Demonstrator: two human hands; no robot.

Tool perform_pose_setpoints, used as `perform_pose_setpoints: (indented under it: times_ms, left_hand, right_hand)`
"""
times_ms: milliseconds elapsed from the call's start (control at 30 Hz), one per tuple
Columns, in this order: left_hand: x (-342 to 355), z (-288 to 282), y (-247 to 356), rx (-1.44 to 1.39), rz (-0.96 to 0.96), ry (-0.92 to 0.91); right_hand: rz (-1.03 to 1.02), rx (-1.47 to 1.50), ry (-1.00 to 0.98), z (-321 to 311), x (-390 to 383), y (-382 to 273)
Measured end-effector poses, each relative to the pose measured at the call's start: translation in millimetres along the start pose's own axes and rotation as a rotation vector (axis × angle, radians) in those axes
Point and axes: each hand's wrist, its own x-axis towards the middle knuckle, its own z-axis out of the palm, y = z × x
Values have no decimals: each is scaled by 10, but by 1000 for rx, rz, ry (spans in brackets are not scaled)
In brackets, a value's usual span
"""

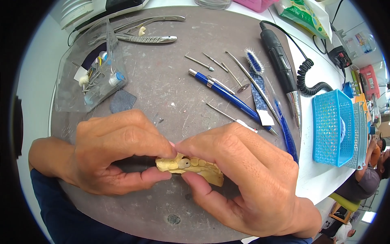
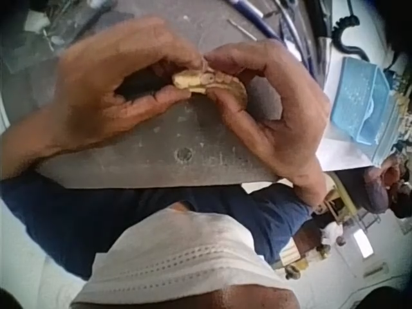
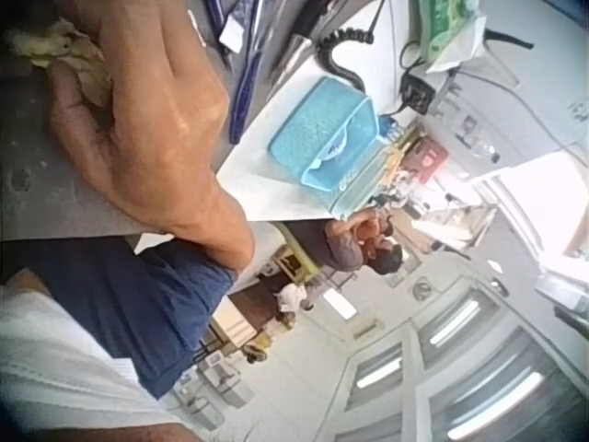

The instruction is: Refining and adjusting a dental prosthesis model using hand tools on a laboratory bench.

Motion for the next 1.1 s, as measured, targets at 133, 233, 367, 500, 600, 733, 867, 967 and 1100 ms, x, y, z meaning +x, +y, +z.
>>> perform_pose_setpoints:
  times_ms: [133, 233, 367, 500, 600, 733, 867, 967, 1100]
  left_hand:
    - [-4, 1, -15, 9, 23, -2]
    - [-9, 12, -26, 9, 35, 5]
    - [-9, 35, -33, 14, 51, 19]
    - [-5, 39, -24, 17, 52, 28]
    - [-6, 34, -15, 32, 54, 14]
    - [-24, 28, -11, 63, 85, -16]
    - [-8, 57, -29, -9, 95, -36]
    - [-3, 74, -54, -15, 143, -18]
    - [-19, 46, -29, 30, 115, -32]
  right_hand:
    - [-50, -50, -19, 5, -18, 37]
    - [-60, -87, -7, 25, -29, 49]
    - [-40, -82, -2, 23, -31, 47]
    - [-3, -56, -19, 13, -28, 49]
    - [7, -75, -29, 2, -37, 37]
    - [2, -84, -36, -2, -49, 27]
    - [-11, -83, -63, -13, -55, 38]
    - [-36, -136, -25, -37, -37, 3]
    - [-10, -295, 140, -198, -60, 2]
